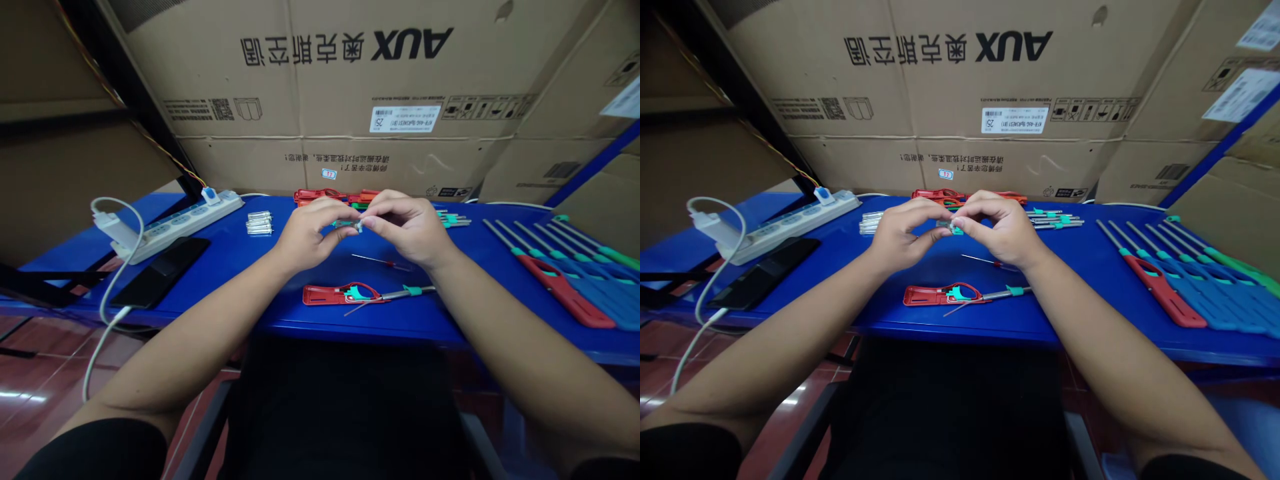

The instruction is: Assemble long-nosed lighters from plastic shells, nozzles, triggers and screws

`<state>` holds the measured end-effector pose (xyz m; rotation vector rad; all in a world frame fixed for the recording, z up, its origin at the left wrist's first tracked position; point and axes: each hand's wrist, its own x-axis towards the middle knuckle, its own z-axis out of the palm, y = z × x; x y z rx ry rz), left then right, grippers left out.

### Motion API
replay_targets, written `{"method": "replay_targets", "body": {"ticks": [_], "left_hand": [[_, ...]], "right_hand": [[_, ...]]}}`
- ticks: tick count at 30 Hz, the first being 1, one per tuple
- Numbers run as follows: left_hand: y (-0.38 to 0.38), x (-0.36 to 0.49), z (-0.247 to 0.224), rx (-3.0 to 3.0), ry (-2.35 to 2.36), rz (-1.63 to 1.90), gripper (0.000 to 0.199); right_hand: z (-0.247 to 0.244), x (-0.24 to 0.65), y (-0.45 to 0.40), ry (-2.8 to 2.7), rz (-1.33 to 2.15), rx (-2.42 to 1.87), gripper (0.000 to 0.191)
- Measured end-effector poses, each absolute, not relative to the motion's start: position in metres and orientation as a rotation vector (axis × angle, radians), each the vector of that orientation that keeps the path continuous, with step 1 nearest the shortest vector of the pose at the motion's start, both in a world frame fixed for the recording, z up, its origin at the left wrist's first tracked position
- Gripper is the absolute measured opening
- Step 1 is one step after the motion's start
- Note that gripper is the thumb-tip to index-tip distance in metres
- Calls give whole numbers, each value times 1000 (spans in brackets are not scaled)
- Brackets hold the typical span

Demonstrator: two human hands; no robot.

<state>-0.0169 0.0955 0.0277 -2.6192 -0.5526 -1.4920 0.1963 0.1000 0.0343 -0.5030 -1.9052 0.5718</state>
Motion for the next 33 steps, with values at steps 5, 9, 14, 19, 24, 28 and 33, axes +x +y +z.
{"method": "replay_targets", "body": {"ticks": [5, 9, 14, 19, 24, 28, 33], "left_hand": [[95, -17, 27, -2632, -558, -1483, 18], [95, -16, 26, -2655, -580, -1428, 18], [96, -15, 23, -2633, -577, -1319, 15], [91, -11, 19, -2593, -642, -1170, 16], [88, -7, 15, -2555, -687, -1206, 14], [86, -5, 12, -2540, -689, -1250, 11], [87, -4, 9, -2624, -780, -1165, 12]], "right_hand": [[40, 201, 95, -2024, 343, -524, 5], [44, 204, 91, -2128, 188, -560, 6], [49, 208, 90, -2268, 39, -566, 9], [49, 208, 92, -2329, 67, -583, 11], [45, 208, 95, -2277, 158, -566, 10], [43, 210, 97, -2272, 238, -598, 9], [42, 213, 99, -2381, 237, -619, 9]]}}
